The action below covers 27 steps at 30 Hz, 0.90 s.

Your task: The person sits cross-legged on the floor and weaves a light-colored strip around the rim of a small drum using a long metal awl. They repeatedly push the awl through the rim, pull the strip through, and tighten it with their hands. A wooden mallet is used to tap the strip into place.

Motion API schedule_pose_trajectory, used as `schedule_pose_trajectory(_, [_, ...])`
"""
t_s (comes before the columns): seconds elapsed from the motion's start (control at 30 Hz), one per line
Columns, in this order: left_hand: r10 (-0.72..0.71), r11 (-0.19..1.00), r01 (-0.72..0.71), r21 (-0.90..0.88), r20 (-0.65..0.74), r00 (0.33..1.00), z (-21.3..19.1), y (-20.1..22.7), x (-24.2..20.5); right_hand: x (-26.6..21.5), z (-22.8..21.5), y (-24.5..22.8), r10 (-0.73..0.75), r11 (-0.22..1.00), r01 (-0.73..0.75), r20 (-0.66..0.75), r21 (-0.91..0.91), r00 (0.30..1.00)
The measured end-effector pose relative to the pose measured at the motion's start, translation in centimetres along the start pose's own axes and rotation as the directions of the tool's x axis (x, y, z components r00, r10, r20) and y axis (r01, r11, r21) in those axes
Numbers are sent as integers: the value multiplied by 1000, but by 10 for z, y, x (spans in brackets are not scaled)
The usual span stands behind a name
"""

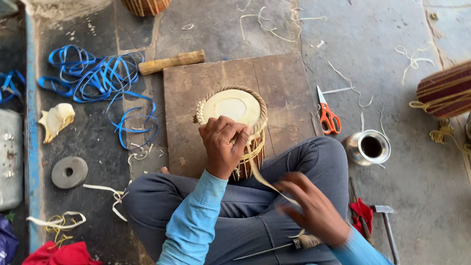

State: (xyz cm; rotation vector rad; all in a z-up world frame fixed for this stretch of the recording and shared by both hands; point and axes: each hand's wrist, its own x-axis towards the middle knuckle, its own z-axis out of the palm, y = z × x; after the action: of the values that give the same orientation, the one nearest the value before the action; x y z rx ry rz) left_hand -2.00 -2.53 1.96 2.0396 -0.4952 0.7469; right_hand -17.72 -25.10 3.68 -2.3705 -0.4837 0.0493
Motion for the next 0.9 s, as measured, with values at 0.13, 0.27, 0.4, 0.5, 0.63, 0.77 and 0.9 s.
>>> schedule_pose_trajectory(0.13, [-39,998,38,-47,-2,999,-5,3,-13,-73,-5,20,250,952,-157,368,-264,896])
schedule_pose_trajectory(0.27, [49,993,-42,-110,58,997,-9,10,-21,-94,-25,29,312,938,-346,462,-13,830])
schedule_pose_trajectory(0.4, [61,986,-48,-160,82,995,-19,14,-25,-86,-119,30,247,946,-314,447,81,860])
schedule_pose_trajectory(0.5, [41,985,-30,-172,63,997,-26,9,-21,-59,-180,45,-85,908,-1,186,419,979])
schedule_pose_trajectory(0.63, [-1,992,6,-125,39,999,-26,10,-24,-4,-165,58,62,459,311,-380,832,923])
schedule_pose_trajectory(0.77, [-2,991,6,-135,33,999,-24,8,-24,73,-136,45,26,351,496,-538,794,843])
schedule_pose_trajectory(0.9, [20,988,-15,-157,30,999,-24,6,-20,131,-124,30,-71,412,570,-598,711,798])
